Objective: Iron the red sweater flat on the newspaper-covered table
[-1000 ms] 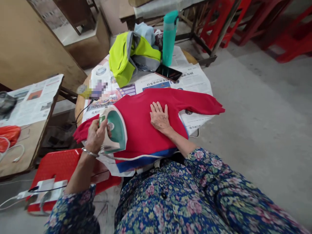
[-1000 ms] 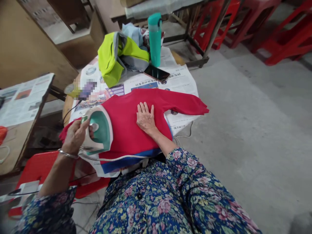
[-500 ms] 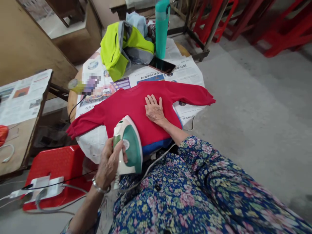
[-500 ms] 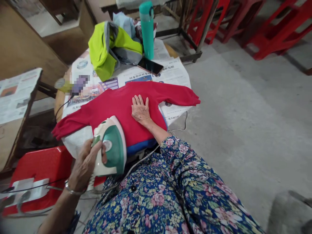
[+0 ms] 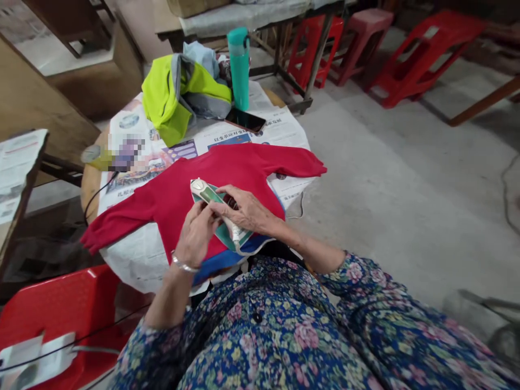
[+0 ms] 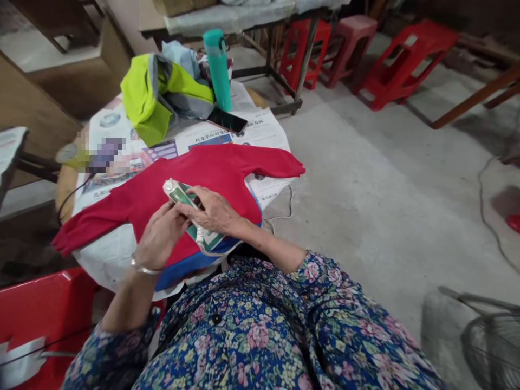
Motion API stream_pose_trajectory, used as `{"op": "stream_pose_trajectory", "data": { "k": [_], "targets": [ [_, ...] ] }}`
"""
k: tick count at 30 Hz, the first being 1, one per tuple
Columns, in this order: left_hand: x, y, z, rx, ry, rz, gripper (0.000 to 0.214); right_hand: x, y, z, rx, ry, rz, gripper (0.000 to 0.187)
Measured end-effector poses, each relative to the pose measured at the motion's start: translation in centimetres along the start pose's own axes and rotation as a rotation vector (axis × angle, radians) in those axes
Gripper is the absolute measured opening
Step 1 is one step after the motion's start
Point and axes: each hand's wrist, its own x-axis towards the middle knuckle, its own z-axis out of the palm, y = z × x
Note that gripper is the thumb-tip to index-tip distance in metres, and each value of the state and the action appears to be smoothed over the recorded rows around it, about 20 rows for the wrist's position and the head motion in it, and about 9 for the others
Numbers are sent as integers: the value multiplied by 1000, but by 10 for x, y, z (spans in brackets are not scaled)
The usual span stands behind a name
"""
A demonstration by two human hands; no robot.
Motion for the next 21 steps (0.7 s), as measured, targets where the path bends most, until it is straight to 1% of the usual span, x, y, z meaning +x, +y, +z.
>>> {"op": "stream_pose_trajectory", "data": {
  "k": [1,2,4,5,6,7,9,11,13,15,17,19,21],
  "targets": [
    [1,-5,-14,51,-3,22,40,1,-4,1,-6,-26,55,43],
    [3,-11,-28,131,31,70,39,4,-8,2,-16,-47,105,45],
    [13,-28,-52,319,216,225,32,15,-14,4,-33,-80,190,49],
    [19,-37,-60,427,306,295,31,21,-18,6,-22,-101,239,53],
    [26,-46,-66,537,359,340,35,28,-21,8,8,-132,293,58],
    [33,-55,-69,642,379,358,41,33,-24,10,51,-172,346,63],
    [43,-68,-67,826,332,325,55,37,-30,12,117,-234,418,65],
    [47,-77,-62,953,273,280,61,32,-35,9,108,-234,424,62],
    [47,-82,-58,1033,252,278,62,17,-39,2,58,-193,411,60],
    [44,-85,-57,1072,254,295,62,-3,-41,-11,26,-150,424,61],
    [43,-87,-58,1089,255,302,62,-25,-40,-27,23,-112,471,66],
    [42,-87,-58,1099,252,299,62,-43,-37,-45,24,-63,522,72],
    [42,-86,-58,1103,248,301,62,-56,-31,-61,4,7,551,74]
  ]
}}
